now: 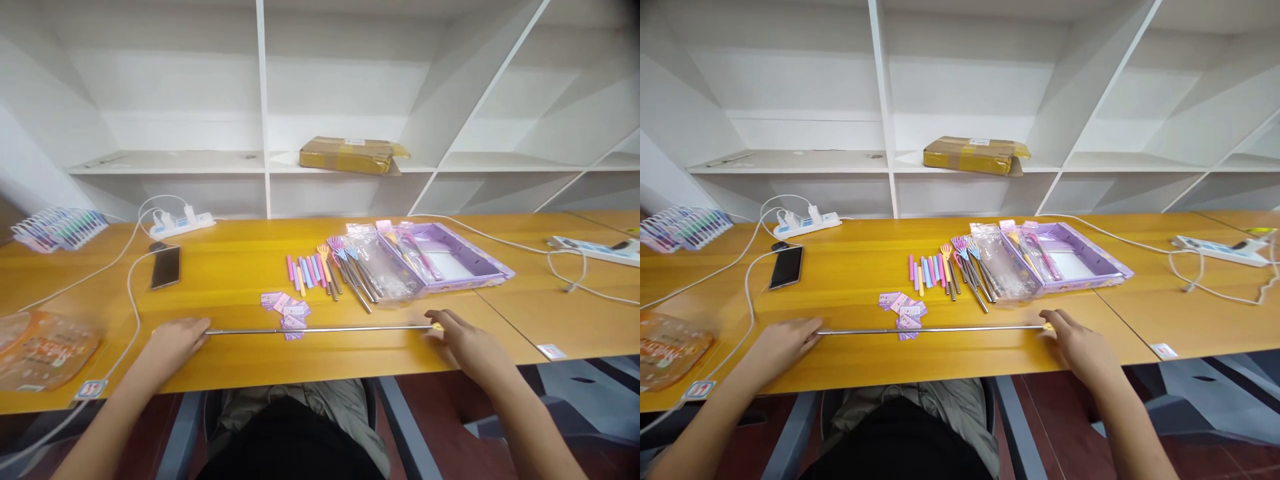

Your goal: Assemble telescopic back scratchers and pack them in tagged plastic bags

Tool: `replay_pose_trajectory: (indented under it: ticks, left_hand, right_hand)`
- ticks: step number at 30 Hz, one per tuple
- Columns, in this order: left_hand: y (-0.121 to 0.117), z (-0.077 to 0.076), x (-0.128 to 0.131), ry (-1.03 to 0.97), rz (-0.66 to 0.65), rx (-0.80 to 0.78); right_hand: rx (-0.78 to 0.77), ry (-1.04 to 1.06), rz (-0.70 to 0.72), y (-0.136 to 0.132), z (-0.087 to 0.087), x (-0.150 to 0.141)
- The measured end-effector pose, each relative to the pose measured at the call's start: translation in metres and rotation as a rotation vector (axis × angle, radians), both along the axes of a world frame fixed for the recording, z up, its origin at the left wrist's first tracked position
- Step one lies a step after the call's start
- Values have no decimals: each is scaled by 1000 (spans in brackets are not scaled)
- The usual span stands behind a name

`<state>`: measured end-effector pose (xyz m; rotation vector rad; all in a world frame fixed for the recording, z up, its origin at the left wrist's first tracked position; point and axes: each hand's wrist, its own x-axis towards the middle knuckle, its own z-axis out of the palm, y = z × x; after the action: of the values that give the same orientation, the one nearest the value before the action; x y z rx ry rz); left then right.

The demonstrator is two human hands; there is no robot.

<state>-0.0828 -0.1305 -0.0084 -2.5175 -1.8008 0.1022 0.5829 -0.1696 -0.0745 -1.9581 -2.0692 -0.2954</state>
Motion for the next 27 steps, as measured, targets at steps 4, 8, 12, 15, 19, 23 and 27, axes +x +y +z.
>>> replay_pose_trajectory:
  ticks: [4,8,12,15,19,23,27]
  left_hand:
    - [-4,-14,2,-181,-71,51]
    - [-7,-18,-10,-127,-94,76]
    - [-8,-29,-20,-76,-151,103]
    - [-7,-39,-24,-94,-200,188]
    - [-4,-43,-29,-148,-217,284]
    - [-8,-33,-29,-233,-217,220]
    - [-16,-23,-11,-337,-232,65]
  right_hand:
    - [-86,126,-28,-13,-11,-6]
    - [-48,234,-82,-19,-22,13]
    - [-24,218,-248,-18,-34,27]
    - [32,133,-292,-19,-39,25]
    - [46,24,-232,-22,-40,14]
    - [78,-8,-245,-26,-30,5]
    - [134,8,-185,-23,-18,-5]
